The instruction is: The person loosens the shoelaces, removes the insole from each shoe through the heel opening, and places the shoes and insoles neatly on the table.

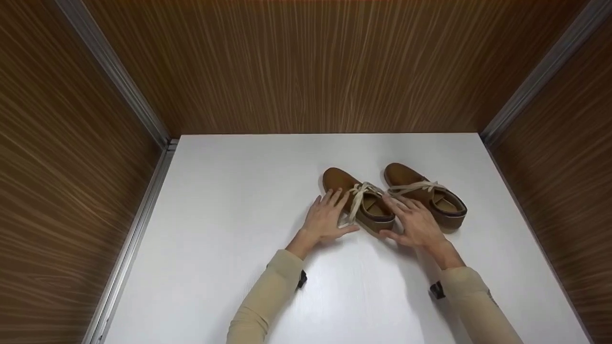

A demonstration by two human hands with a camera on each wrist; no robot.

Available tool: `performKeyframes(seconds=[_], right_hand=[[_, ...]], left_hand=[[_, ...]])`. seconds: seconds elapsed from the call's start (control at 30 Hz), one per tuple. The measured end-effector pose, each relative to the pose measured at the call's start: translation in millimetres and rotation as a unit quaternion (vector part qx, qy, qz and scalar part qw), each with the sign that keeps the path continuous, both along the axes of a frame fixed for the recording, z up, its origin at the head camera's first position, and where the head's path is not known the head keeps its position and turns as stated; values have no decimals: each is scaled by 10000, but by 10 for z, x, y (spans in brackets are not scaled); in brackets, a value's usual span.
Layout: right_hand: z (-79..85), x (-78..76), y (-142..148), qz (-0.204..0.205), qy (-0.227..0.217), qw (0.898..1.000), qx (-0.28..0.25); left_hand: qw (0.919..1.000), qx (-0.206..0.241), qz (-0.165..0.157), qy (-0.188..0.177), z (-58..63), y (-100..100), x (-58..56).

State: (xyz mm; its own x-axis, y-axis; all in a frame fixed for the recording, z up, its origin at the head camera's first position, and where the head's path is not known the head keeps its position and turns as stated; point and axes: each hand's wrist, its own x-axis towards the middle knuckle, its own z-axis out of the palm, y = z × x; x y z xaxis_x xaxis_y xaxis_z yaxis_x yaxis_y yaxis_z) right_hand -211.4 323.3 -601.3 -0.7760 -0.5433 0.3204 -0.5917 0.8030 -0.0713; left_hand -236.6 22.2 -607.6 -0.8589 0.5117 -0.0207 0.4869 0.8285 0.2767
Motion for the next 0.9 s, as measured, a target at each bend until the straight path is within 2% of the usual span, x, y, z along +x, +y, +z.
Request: performKeyframes(seconds=[0.4, 0.6, 0.9], right_hand=[[-21, 56, -33, 191, 213, 9995, -125], [-14, 72, -83, 71, 63, 9998, -169], [-14, 79, -227, 176, -116, 9976, -656]], left_hand=[[9999, 83, 9, -145, 21, -49, -38], [9998, 64, 25, -192, 17, -63, -44], [9999, -97, 29, 72, 35, -97, -65]])
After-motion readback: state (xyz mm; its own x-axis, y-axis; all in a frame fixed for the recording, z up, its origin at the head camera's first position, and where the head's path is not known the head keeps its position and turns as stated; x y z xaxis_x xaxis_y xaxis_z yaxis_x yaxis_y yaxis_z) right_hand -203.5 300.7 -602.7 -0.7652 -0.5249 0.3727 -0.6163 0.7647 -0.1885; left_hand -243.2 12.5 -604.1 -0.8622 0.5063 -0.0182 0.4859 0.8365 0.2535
